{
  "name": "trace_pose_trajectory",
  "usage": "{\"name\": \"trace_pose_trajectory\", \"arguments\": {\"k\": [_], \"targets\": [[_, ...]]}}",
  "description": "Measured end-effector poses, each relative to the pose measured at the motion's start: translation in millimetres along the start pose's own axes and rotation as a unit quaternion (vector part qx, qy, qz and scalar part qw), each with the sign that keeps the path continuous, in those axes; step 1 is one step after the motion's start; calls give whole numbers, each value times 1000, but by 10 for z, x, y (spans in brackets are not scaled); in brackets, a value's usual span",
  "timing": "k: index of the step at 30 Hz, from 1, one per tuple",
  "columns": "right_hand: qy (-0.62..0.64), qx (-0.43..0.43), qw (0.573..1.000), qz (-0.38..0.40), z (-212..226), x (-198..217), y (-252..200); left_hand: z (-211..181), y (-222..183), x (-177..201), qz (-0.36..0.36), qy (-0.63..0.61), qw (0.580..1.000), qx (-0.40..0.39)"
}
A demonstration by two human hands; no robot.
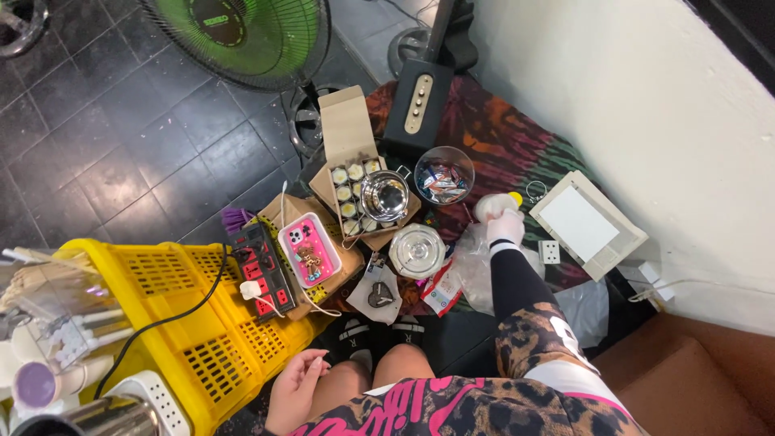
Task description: The person stirs dark melted wax in a metal pot with a stick, then pours the wax from a small pitcher into flower-shaped molds on a tray. They wipe their glove with a tissue, handle a stack of plastic cups, and later scoop a white powdery substance from a large glass jar.
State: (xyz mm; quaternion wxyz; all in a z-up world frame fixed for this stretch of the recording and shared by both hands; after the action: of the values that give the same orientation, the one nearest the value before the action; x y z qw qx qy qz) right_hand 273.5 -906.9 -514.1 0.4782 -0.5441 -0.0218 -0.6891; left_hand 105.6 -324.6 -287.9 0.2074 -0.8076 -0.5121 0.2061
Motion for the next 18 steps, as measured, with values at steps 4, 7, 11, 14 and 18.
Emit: {"name": "trace_pose_trajectory", "arguments": {"k": [4,7,11,14,18], "targets": [[-11,42,994,-98,146,519,-343,-191,9,-132,-7,8,1000,-3],[32,53,993,-100,136,931,-499,-360,39,-235,0,-4,1000,-10],[139,116,977,-116,369,1735,-1101,-660,32,-423,27,-13,998,-47],[261,217,939,-57,689,2338,-1705,-1073,-13,-597,27,10,998,-63],[381,306,869,81,917,2731,-2387,-1755,-79,-735,6,123,986,-113]]}}
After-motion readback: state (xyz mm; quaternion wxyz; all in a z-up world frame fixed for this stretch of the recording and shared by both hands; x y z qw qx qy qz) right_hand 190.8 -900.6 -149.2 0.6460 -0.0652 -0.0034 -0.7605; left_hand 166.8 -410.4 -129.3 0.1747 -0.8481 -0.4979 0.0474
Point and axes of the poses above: each hand's wrist, its own y-axis towards the middle knuckle, its own x-axis out of the back of the hand, z = x × y, the point moved 7 cm from there along y, towards the middle knuckle, and after that the axes turned 15 degrees about z, right-handed, at the moved point
